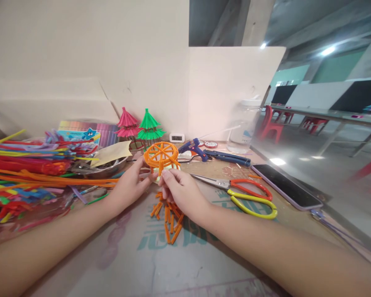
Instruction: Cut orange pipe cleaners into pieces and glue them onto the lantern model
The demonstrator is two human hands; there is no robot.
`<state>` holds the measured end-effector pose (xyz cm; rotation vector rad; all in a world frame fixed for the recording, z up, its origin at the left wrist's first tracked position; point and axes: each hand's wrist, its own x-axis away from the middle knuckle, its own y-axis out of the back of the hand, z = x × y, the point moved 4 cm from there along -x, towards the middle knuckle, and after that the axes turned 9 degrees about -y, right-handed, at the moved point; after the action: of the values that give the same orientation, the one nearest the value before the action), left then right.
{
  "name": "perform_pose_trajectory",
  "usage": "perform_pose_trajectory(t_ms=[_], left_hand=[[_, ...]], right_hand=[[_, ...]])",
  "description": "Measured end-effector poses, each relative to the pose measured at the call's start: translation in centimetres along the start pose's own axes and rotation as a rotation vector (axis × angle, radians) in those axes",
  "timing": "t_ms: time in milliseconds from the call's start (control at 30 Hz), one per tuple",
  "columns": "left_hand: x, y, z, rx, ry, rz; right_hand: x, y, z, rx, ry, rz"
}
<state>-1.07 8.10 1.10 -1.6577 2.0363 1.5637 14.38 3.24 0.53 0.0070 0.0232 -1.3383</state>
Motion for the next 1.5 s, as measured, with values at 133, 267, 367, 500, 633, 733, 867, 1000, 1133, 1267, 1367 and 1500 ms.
perform_pose_trajectory(t_ms=[133,267,367,500,633,733,867,1000,1133,1267,1367,1500], left_hand=[[0.0,0.1,-0.2,0.007,-0.007,-0.002],[0.0,0.0,0.0,0.020,-0.010,-0.006],[0.1,-0.1,0.2,0.033,-0.001,-0.015],[0.0,-0.1,0.1,0.014,-0.003,-0.008],[0.0,-0.1,0.0,-0.012,-0.011,-0.007],[0.1,-0.1,0.1,-0.011,-0.018,-0.008],[0.2,-0.1,0.1,-0.007,-0.021,-0.010],[0.1,-0.1,0.1,-0.002,-0.011,-0.002],[-0.1,-0.1,0.2,-0.003,0.017,0.022],[-0.2,-0.3,0.4,0.019,0.054,0.048],[-0.2,-0.5,0.6,0.063,0.058,0.072],[-0.1,-0.6,0.9,0.061,0.050,0.074]], right_hand=[[0.1,0.2,0.1,-0.067,-0.015,0.000],[0.2,0.1,0.1,-0.066,-0.004,0.015],[0.1,0.0,0.1,-0.048,0.004,0.005],[0.0,0.1,0.2,-0.013,0.014,-0.017],[0.0,0.1,0.4,-0.014,0.008,-0.023],[0.1,0.2,0.5,-0.010,0.013,-0.023],[0.0,0.1,0.5,-0.007,0.014,-0.022],[0.0,0.2,0.2,-0.032,0.000,-0.018],[-0.1,0.5,-0.2,-0.018,-0.040,0.004],[0.1,0.6,-0.1,0.141,0.039,0.004],[0.5,0.4,0.0,0.305,0.117,-0.005],[0.8,-0.3,0.7,0.589,0.275,0.003]])
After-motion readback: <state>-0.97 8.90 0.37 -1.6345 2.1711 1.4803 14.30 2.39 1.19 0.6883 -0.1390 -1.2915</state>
